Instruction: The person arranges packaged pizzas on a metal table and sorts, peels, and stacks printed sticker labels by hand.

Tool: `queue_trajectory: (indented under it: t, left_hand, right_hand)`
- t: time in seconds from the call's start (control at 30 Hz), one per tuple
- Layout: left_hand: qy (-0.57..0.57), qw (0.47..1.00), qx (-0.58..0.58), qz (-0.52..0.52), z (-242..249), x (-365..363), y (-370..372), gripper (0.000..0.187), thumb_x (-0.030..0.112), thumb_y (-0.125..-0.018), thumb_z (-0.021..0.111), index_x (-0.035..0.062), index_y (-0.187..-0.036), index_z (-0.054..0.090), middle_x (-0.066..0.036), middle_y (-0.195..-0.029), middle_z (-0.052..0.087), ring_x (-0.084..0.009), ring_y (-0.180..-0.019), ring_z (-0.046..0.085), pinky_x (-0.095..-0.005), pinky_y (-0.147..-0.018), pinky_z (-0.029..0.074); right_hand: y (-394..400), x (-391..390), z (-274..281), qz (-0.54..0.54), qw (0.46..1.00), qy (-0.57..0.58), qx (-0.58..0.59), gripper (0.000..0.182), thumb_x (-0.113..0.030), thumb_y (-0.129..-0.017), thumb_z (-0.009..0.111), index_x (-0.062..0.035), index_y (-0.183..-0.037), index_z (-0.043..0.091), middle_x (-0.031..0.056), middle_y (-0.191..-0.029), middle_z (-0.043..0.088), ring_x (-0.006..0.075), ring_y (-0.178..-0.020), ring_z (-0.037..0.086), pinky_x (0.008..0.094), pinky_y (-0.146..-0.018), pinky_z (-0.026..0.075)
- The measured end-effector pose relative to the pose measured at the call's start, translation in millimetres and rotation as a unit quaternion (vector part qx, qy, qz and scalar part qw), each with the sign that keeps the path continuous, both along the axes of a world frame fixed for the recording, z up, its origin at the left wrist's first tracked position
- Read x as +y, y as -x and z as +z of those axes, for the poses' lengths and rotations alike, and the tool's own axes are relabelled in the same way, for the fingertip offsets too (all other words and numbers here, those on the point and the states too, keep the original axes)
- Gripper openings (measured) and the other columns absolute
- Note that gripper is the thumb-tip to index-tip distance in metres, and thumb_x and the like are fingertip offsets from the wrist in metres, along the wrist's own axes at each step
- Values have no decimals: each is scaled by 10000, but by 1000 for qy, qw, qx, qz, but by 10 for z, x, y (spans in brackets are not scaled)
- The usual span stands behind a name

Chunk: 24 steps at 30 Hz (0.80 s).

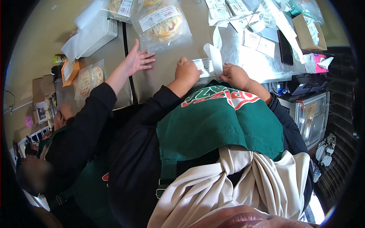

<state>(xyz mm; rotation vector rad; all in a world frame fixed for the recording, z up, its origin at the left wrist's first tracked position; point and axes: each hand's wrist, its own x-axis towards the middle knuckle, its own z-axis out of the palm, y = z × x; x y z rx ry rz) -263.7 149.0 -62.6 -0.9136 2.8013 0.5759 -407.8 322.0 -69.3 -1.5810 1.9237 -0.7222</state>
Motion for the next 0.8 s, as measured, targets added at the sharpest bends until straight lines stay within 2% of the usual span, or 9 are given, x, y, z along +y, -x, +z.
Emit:
queue_trajectory:
  t: [0.07, 0.17, 0.23, 0.33, 0.4, 0.43, 0.47, 0.7, 0.8]
  left_hand:
    - [61, 997, -21, 53, 168, 0, 6, 330, 259, -684, 750, 37, -906, 649, -188, -980, 570, -323, -938, 558, -394, -805, 472]
    - [80, 997, 1, -22, 150, -127, -42, 416, 304, -694, 751, 69, -1006, 609, -164, -935, 583, -317, -909, 572, -395, -781, 476]
    - [10, 996, 79, -27, 214, -105, -49, 359, 298, -714, 744, 76, -967, 618, -137, -908, 589, -301, -877, 583, -385, -756, 477]
    - [-81, 965, 234, -85, 365, 5, -33, 284, 273, -748, 725, 82, -934, 626, -101, -882, 589, -275, -824, 588, -368, -716, 476]
    - [-100, 923, 345, -141, 430, 86, 16, 229, 211, -764, 716, 77, -930, 635, -81, -849, 581, -258, -770, 577, -347, -684, 470]
    - [-103, 919, 355, -141, 452, 116, 28, 239, 204, -756, 722, 79, -941, 636, -78, -848, 577, -255, -772, 573, -346, -687, 467]
    - [-106, 914, 365, -141, 480, 144, 39, 250, 198, -749, 727, 82, -953, 638, -74, -846, 573, -252, -775, 569, -344, -691, 465]
    - [-35, 899, 393, -190, 633, 171, 16, 310, 193, -683, 772, 105, -956, 655, -42, -848, 538, -229, -812, 535, -327, -728, 446]
    - [-6, 891, 405, -205, 620, 199, 0, 255, 176, -673, 773, 110, -896, 669, -41, -860, 539, -226, -827, 531, -336, -723, 437]
  right_hand:
    - [0, 1, 20, -11, 1000, -11, -8, 235, -202, -787, 605, 21, -732, 649, 160, -784, 619, 330, -784, 586, 393, -797, 463]
    - [-14, 11, 55, -50, 997, -35, -45, 269, -234, -811, 606, 24, -744, 642, 152, -783, 622, 315, -761, 591, 382, -761, 462]
    - [-27, 15, 118, -100, 989, -77, -79, 312, -267, -842, 605, 26, -738, 631, 133, -751, 623, 270, -715, 595, 353, -717, 462]
    - [-43, 27, 274, -268, 916, -52, -293, 353, -320, -873, 607, 2, -728, 622, 58, -692, 586, 151, -635, 531, 277, -621, 422]
    - [-25, -9, 354, -302, 871, -24, -386, 329, -321, -868, 628, -23, -728, 618, 13, -674, 545, 94, -622, 464, 232, -593, 379]
    - [-28, -25, 417, -318, 845, -9, -430, 318, -322, -866, 638, -36, -728, 616, -9, -665, 525, 66, -616, 430, 209, -579, 357]
    - [-47, -35, 504, -316, 826, 4, -466, 285, -301, -863, 644, -47, -738, 607, -21, -645, 505, 64, -589, 399, 205, -560, 322]
    - [-115, -84, 621, -328, 761, 20, -560, 297, -249, -863, 647, -67, -656, 537, -16, -603, 465, 76, -547, 375, 214, -531, 299]
    - [-150, -73, 616, -331, 756, 17, -564, 296, -240, -866, 640, -74, -654, 518, -8, -591, 458, 86, -529, 368, 216, -520, 296]
